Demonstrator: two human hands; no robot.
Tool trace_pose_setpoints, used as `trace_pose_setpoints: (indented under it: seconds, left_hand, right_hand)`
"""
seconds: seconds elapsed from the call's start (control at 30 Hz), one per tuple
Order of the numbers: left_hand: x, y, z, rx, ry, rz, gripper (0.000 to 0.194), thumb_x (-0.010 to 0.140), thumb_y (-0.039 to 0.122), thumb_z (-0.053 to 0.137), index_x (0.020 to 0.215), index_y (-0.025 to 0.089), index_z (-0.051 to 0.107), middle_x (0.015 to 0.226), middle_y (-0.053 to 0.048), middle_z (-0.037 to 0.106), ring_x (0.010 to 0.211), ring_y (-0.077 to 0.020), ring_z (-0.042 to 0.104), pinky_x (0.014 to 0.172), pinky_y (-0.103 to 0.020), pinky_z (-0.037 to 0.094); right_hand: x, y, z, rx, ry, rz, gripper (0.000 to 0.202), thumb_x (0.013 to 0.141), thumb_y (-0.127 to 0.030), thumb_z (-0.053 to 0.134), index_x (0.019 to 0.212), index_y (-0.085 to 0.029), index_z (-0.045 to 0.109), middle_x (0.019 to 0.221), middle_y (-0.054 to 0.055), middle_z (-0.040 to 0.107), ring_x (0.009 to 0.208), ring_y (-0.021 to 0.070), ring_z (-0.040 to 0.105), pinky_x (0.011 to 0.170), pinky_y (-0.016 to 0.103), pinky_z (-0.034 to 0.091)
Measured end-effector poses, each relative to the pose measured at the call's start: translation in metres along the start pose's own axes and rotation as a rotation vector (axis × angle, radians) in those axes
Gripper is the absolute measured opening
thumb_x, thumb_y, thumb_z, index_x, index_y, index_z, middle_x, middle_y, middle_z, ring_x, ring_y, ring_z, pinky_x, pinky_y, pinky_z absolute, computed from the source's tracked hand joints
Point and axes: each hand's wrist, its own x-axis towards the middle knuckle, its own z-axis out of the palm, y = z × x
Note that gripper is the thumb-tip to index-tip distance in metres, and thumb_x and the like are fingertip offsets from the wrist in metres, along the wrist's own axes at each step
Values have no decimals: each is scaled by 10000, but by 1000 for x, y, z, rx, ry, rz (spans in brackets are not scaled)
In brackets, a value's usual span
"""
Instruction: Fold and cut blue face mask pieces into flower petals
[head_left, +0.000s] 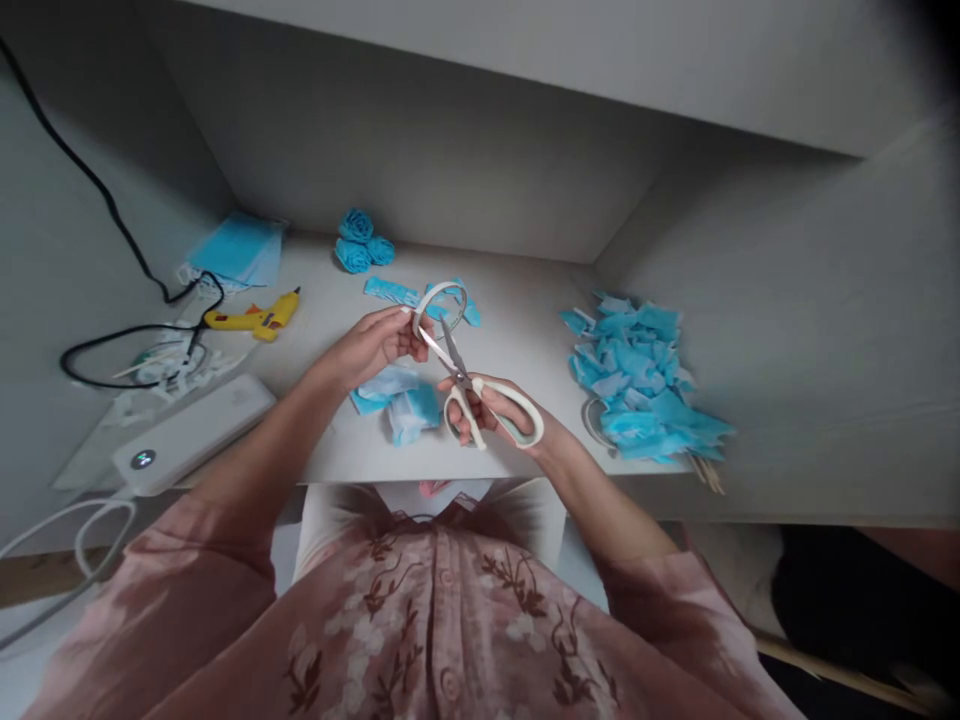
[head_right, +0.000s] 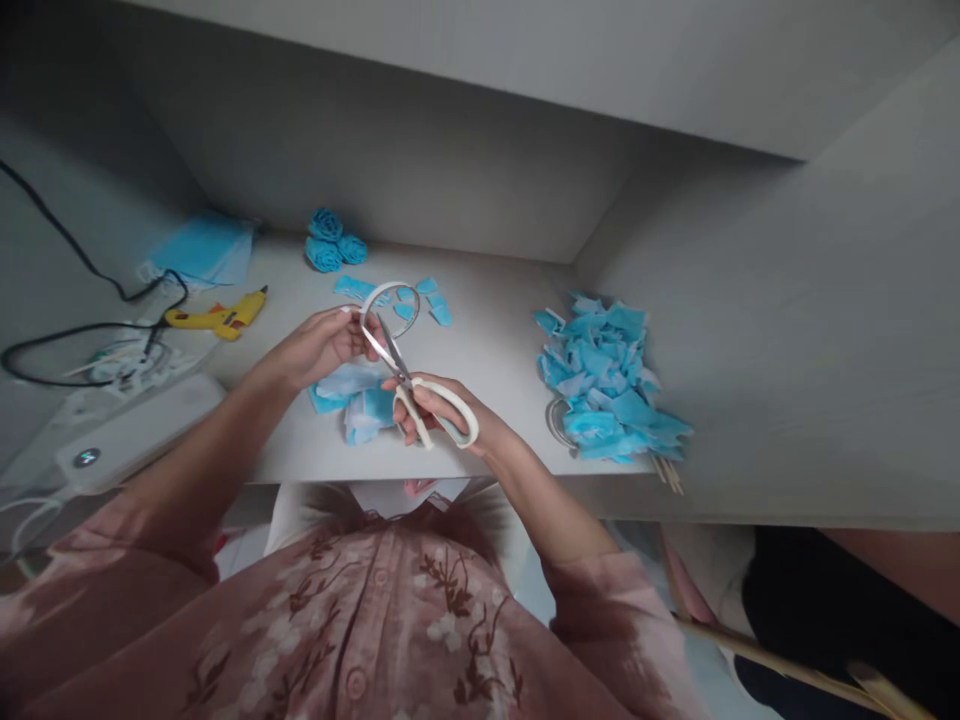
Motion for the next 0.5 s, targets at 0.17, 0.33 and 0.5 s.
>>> trace_pose_setpoints:
  seconds: [0.17, 0.33, 0.5]
  left_hand:
    - [-5, -3, 5, 31, -69, 1, 401, 780, 509, 831, 887, 136, 727, 805, -58, 721, 730, -158, 673, 744, -293, 530]
    - [-7, -6, 7, 63, -26, -28, 441, 690, 522, 901, 841, 139, 743, 811, -54, 724, 770, -151, 661, 773, -293, 515]
    - [-7, -12, -1, 102, -43, -20, 445, 709, 563, 881, 850, 153, 779, 840, -61, 743, 793, -153, 660, 791, -291, 510]
  right_hand:
    - [13, -3, 3, -32, 24, 10, 551, 870, -659, 703, 1153, -188, 676, 889, 19, 681, 679, 117, 667, 633, 253, 578]
    - [24, -1, 2, -5, 30, 8, 560, 860, -655, 718, 1165, -188, 675, 900, 20, 680, 709, 112, 650, 655, 248, 594]
    - [27, 2, 2, 12, 46, -5, 553, 867, -644, 715, 1169, -182, 673, 865, 13, 667, 665, 107, 626, 591, 235, 559]
